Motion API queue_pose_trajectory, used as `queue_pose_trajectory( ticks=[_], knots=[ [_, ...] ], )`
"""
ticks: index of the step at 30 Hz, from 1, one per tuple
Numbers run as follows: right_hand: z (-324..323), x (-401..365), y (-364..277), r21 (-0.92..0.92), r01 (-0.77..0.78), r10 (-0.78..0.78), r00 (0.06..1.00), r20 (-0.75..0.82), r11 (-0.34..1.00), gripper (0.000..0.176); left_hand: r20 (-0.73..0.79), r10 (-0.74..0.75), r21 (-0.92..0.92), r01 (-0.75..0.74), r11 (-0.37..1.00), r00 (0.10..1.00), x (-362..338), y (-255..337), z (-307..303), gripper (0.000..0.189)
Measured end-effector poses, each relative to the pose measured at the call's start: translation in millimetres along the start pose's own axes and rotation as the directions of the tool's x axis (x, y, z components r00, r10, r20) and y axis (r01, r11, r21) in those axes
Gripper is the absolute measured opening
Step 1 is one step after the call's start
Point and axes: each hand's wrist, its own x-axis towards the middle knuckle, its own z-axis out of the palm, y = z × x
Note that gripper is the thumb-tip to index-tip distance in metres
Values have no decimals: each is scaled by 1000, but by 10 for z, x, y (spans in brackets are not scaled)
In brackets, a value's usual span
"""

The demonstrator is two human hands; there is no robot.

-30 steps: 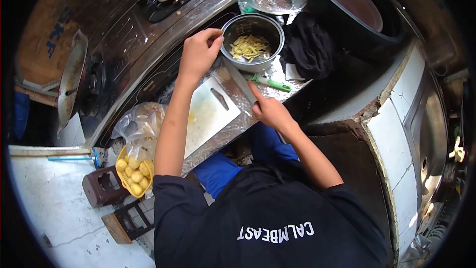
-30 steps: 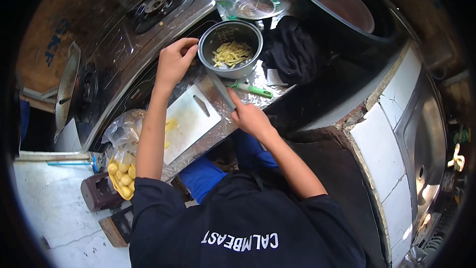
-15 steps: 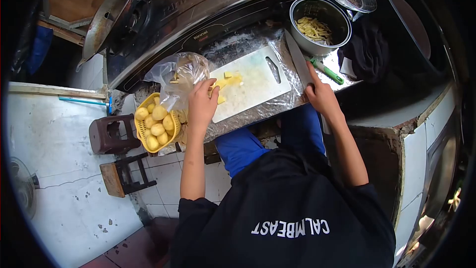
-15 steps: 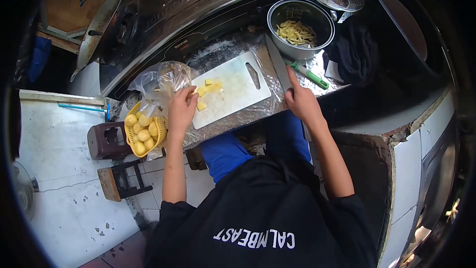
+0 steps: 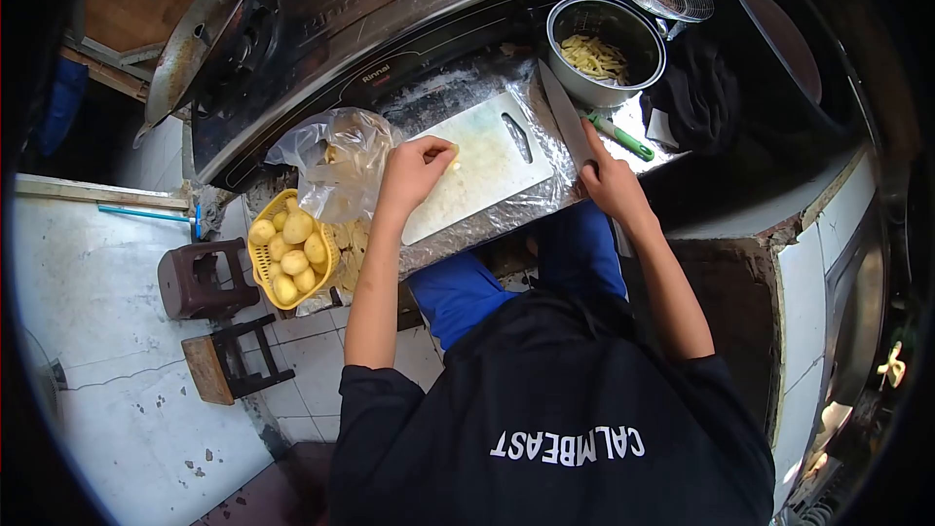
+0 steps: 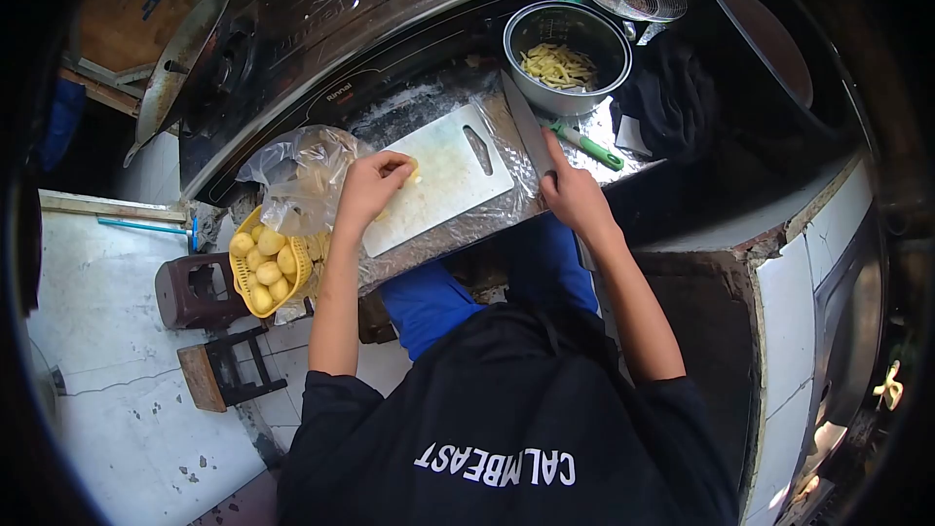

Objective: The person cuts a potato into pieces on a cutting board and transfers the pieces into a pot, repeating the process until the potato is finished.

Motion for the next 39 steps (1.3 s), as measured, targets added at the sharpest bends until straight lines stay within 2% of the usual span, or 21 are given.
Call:
queue_pose_trajectory(
  ticks=[1, 2, 3, 5, 6, 8, 9, 11, 12, 13, 14, 17, 21, 23, 24, 26, 27, 29, 33, 35, 39],
  knots=[
    [0, -6, 7, -9, 8, -8, 1000, 0, 1000, 77, 6, 0, -3, 0, 1000, 1000, 19, 60, 21, 22],
    [-4, -12, 15, -11, 3, -3, 1000, 2, 1000, 77, 167, -121, -114, 141, 983, 978, 57, 116, 34, 21],
    [-13, -8, 10, -4, -6, 6, 1000, 12, 1000, 77, 333, -217, -197, 293, 936, 918, 95, 147, 55, 21],
    [-15, -4, -14, 5, -14, 14, 1000, 15, 1000, 77, 329, -251, -240, 337, 910, 911, 130, 180, 149, 19],
    [-39, -4, -20, 17, -7, 7, 1000, 11, 1000, 76, 230, -285, -76, 309, 948, 931, 135, 233, 197, 21],
    [-44, -13, -36, 22, -22, 22, 999, 25, 1000, 76, 13, -309, 262, 295, 919, 951, 77, 269, 242, 26],
    [-35, -17, -22, 24, -24, 23, 999, 27, 999, 76, 13, -311, 264, 297, 918, 950, 48, 264, 234, 26],
    [-18, -2, 4, 47, -2, 1, 1000, 17, 999, 76, 2, 22, 376, -21, 927, 1000, 16, 245, 187, 25],
    [-20, 2, 1, 47, -1, 0, 1000, 18, 999, 76, 1, 22, 376, -20, 926, 1000, 16, 234, 179, 25],
    [-21, 1, -4, 36, -6, 5, 1000, 21, 999, 76, 78, 242, 434, -252, 865, 967, 21, 215, 179, 22],
    [-26, -3, -5, 24, -11, 11, 1000, 24, 1000, 76, 166, 444, 469, -467, 750, 880, 28, 200, 184, 20],
    [-29, -9, -8, 23, -6, 5, 1000, 18, 1000, 76, 245, 432, 471, -497, 729, 868, 112, 167, 179, 15],
    [-10, -10, 0, 35, 16, -16, 1000, -4, 999, 76, 252, 410, 468, -481, 741, 877, 137, 192, 158, 17],
    [-15, -11, -10, 8, -8, 8, 1000, 16, 1000, 76, 156, 237, 580, -283, 764, 959, 120, 231, 213, 22],
    [-26, -10, -22, 6, -7, 7, 1000, 14, 1000, 76, 155, 239, 579, -284, 764, 959, 112, 223, 250, 22],
    [-50, -21, -48, -12, 11, -10, 999, 35, 1000, 77, 4, 244, 549, -206, 810, 970, 81, 162, 343, 22],
    [-89, -42, -102, -16, 11, -10, 999, 35, 1000, 77, 3, 245, 545, -207, 812, 969, 59, 139, 362, 22],
    [-168, -103, -224, -34, 72, -68, 993, 96, 997, 78, -121, 249, 288, -206, 935, 961, 9, 76, 370, 19],
    [-185, -258, -600, -33, 114, -109, 985, 133, 993, 79, -178, 303, 238, -258, 936, 936, -118, -95, 329, 16],
    [-99, -335, -730, -24, 160, -154, 976, 154, 987, 80, -170, 393, 347, -318, 882, 904, -204, -55, 331, 18],
    [93, -429, -917, -60, 188, -174, 966, 189, 980, 80, -267, 286, 256, -218, 942, 920, -249, -38, 445, 15]
  ],
)
